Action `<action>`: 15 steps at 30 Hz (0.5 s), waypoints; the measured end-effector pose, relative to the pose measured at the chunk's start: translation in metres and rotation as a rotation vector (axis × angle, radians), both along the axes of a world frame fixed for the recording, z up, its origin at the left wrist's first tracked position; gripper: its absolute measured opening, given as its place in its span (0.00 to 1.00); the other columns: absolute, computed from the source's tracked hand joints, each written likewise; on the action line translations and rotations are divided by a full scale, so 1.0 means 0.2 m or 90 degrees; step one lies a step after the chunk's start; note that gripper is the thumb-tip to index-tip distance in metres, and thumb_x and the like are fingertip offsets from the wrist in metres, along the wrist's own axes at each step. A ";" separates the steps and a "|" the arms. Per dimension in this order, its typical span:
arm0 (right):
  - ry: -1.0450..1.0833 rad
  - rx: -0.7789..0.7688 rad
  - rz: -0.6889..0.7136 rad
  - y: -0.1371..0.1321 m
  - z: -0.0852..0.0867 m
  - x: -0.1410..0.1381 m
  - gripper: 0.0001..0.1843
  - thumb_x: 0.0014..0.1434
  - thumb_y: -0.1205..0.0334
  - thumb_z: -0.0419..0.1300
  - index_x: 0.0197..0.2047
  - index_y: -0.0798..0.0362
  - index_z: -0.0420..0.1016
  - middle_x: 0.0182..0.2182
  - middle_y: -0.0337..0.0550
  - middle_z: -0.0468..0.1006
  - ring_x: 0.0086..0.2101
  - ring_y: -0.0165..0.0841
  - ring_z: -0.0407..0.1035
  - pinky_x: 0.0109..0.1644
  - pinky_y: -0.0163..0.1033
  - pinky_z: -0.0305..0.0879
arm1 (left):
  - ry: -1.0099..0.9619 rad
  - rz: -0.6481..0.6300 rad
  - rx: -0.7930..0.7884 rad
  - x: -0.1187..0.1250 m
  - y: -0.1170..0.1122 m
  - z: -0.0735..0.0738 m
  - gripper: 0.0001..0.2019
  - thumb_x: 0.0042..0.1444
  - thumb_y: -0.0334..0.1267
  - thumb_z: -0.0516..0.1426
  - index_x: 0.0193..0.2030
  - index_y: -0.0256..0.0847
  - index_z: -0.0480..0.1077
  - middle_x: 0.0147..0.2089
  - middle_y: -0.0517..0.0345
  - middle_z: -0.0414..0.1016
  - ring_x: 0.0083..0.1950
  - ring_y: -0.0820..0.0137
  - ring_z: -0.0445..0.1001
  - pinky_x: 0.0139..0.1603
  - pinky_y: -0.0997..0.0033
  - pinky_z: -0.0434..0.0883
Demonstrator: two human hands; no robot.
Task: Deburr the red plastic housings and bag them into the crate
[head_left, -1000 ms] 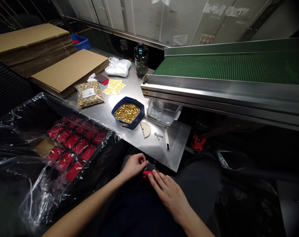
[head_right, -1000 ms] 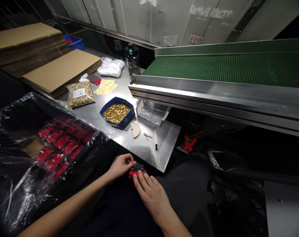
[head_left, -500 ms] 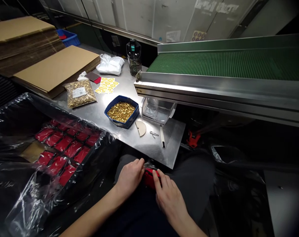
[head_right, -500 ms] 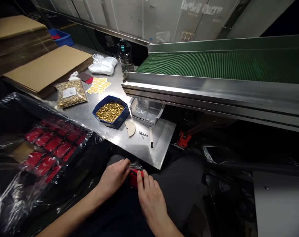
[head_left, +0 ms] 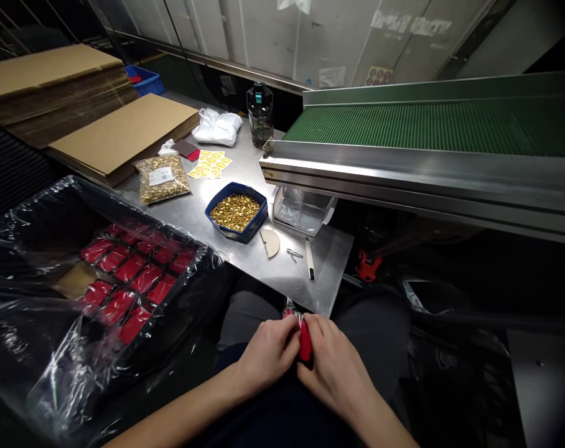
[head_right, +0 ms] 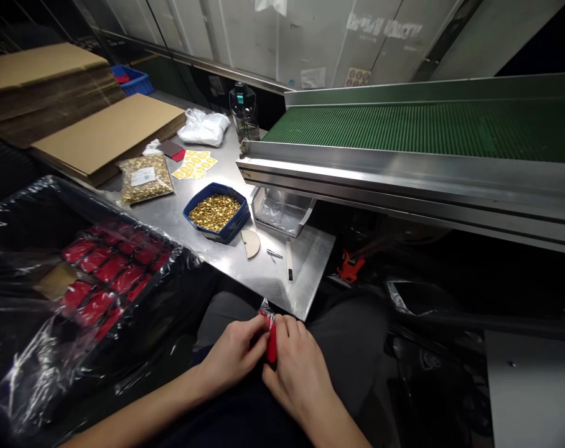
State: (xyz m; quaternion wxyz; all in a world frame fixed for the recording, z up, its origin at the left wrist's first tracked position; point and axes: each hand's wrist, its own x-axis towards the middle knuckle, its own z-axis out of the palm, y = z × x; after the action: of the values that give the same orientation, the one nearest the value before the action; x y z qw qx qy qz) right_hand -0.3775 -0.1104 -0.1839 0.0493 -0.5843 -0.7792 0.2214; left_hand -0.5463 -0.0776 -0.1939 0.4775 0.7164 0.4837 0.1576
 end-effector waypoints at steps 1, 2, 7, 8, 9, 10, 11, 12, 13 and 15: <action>0.011 -0.011 -0.031 0.01 0.01 0.01 0.35 0.53 0.65 0.61 0.65 0.58 0.63 0.54 0.53 0.74 0.51 0.45 0.69 0.56 0.50 0.73 | -0.002 0.011 -0.010 -0.01 0.00 0.00 0.07 0.67 0.34 0.49 0.38 0.43 0.66 0.32 0.63 0.75 0.30 0.72 0.72 0.33 0.74 0.64; 0.013 -0.012 -0.066 0.02 0.01 0.02 0.35 0.54 0.63 0.62 0.65 0.58 0.61 0.55 0.53 0.73 0.52 0.46 0.69 0.57 0.50 0.72 | 0.000 0.023 -0.017 -0.02 0.00 0.00 0.06 0.67 0.33 0.50 0.38 0.43 0.67 0.31 0.63 0.74 0.30 0.72 0.72 0.32 0.74 0.64; -0.016 0.092 -0.235 0.01 -0.03 0.04 0.41 0.61 0.49 0.63 0.69 0.58 0.52 0.56 0.57 0.72 0.55 0.48 0.68 0.55 0.51 0.73 | 0.035 0.069 0.005 -0.09 0.00 0.00 0.05 0.64 0.32 0.52 0.39 0.41 0.70 0.36 0.57 0.74 0.38 0.66 0.71 0.40 0.67 0.65; -0.024 0.113 -0.247 0.00 -0.04 0.04 0.42 0.61 0.48 0.64 0.70 0.58 0.51 0.57 0.58 0.72 0.55 0.49 0.68 0.56 0.51 0.73 | 0.025 0.059 0.011 -0.09 -0.01 0.01 0.06 0.65 0.32 0.52 0.40 0.42 0.70 0.38 0.56 0.74 0.40 0.65 0.71 0.42 0.67 0.65; -0.031 0.125 -0.244 -0.01 -0.05 0.03 0.43 0.62 0.47 0.64 0.70 0.58 0.50 0.57 0.59 0.71 0.55 0.50 0.68 0.56 0.51 0.73 | 0.002 0.040 0.015 -0.09 -0.01 0.02 0.07 0.65 0.32 0.51 0.42 0.42 0.70 0.39 0.56 0.74 0.41 0.65 0.71 0.44 0.67 0.66; -0.037 0.128 -0.227 -0.02 -0.06 0.02 0.44 0.62 0.47 0.64 0.70 0.59 0.49 0.57 0.60 0.71 0.54 0.50 0.68 0.56 0.52 0.72 | -0.030 0.018 0.017 -0.08 -0.01 0.04 0.07 0.66 0.32 0.51 0.44 0.42 0.70 0.41 0.56 0.74 0.42 0.66 0.71 0.45 0.67 0.66; -0.042 0.123 -0.205 -0.02 -0.06 0.02 0.44 0.62 0.47 0.64 0.70 0.60 0.49 0.57 0.61 0.71 0.53 0.50 0.69 0.55 0.52 0.73 | -0.062 0.001 0.018 -0.07 -0.01 0.05 0.07 0.67 0.33 0.50 0.45 0.43 0.70 0.41 0.56 0.74 0.43 0.67 0.70 0.46 0.68 0.66; -0.047 0.116 -0.187 -0.03 -0.07 0.01 0.44 0.62 0.47 0.64 0.70 0.60 0.49 0.56 0.61 0.72 0.52 0.50 0.70 0.54 0.51 0.73 | -0.089 -0.006 0.019 -0.07 -0.01 0.06 0.07 0.67 0.33 0.50 0.45 0.43 0.70 0.42 0.56 0.73 0.43 0.67 0.70 0.46 0.68 0.66; -0.052 0.111 -0.179 -0.04 -0.08 0.00 0.44 0.62 0.47 0.64 0.70 0.61 0.50 0.55 0.61 0.73 0.51 0.50 0.70 0.53 0.51 0.74 | -0.107 0.001 0.017 -0.06 0.00 0.07 0.07 0.68 0.34 0.50 0.45 0.42 0.69 0.42 0.56 0.73 0.43 0.67 0.69 0.46 0.68 0.66; -0.059 0.118 -0.187 -0.05 -0.08 -0.01 0.44 0.62 0.45 0.63 0.69 0.61 0.51 0.54 0.62 0.73 0.50 0.50 0.71 0.53 0.51 0.74 | -0.112 0.039 0.007 -0.06 0.01 0.07 0.07 0.69 0.35 0.50 0.44 0.42 0.69 0.41 0.56 0.71 0.42 0.67 0.68 0.46 0.67 0.66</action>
State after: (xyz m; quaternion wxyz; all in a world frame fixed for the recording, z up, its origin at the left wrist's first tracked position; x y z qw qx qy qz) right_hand -0.3796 -0.1200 -0.2008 0.0990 -0.6942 -0.7041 0.1119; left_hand -0.5581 -0.0751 -0.1797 0.5094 0.6871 0.4607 0.2370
